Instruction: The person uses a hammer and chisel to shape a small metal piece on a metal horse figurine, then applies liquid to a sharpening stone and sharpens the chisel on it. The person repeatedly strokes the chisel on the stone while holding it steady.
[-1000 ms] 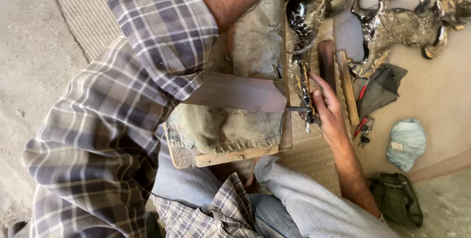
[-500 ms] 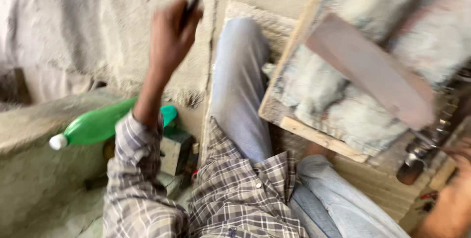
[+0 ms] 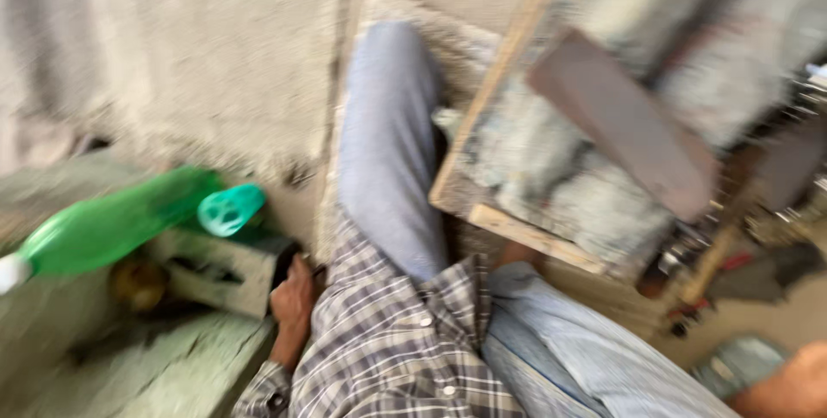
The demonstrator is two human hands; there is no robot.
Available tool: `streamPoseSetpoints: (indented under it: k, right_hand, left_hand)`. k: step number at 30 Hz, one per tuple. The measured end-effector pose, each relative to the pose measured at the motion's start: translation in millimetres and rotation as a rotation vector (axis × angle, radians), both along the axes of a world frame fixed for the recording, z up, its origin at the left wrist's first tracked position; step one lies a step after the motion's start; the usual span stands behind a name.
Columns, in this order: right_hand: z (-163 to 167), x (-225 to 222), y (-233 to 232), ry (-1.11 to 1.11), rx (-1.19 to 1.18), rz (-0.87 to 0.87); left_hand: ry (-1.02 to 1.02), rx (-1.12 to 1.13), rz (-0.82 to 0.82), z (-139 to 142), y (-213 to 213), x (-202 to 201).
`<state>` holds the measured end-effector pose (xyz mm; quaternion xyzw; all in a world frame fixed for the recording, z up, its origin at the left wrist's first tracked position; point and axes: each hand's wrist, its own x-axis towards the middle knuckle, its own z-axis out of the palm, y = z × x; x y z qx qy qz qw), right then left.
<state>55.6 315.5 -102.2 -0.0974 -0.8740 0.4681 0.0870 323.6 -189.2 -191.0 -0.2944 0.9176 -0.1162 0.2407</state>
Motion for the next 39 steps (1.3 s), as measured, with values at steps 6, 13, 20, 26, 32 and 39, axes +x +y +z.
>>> streamPoseSetpoints:
  k: [6,13,20,26,32,39]
  right_hand:
    - [62.4,-26.0,-27.8,0.387,0.182,0.262]
    - [102.1,-56.0,-146.9,0.352,-0.039,1.034]
    - [76.6,-16.4,-203.3,0.218,-0.177,1.310]
    - [65.2,-13.4,-190.8,0.052,-0.382,1.031]
    - [65.7,-11.8,-174.4,-0.489,-0.623,0.861]
    - [66.0,-18.7,-187.3,0.204,-0.366,1.004]
  left_hand:
    - [0.049,0.090,0.125,14.0,21.3,-24.7]
    - [0.561,0.222,-0.149,66.7,2.9,-73.5]
    - [0.937,0.681,-0.998,134.2,59.1,-168.8]
    - [1.179,0.830,-0.980,128.3,86.7,-201.4]
    - [1.201,0.895,-1.063,107.9,88.7,-211.4]
    - [1.219,1.206,-0.590,104.6,113.4,-226.6]
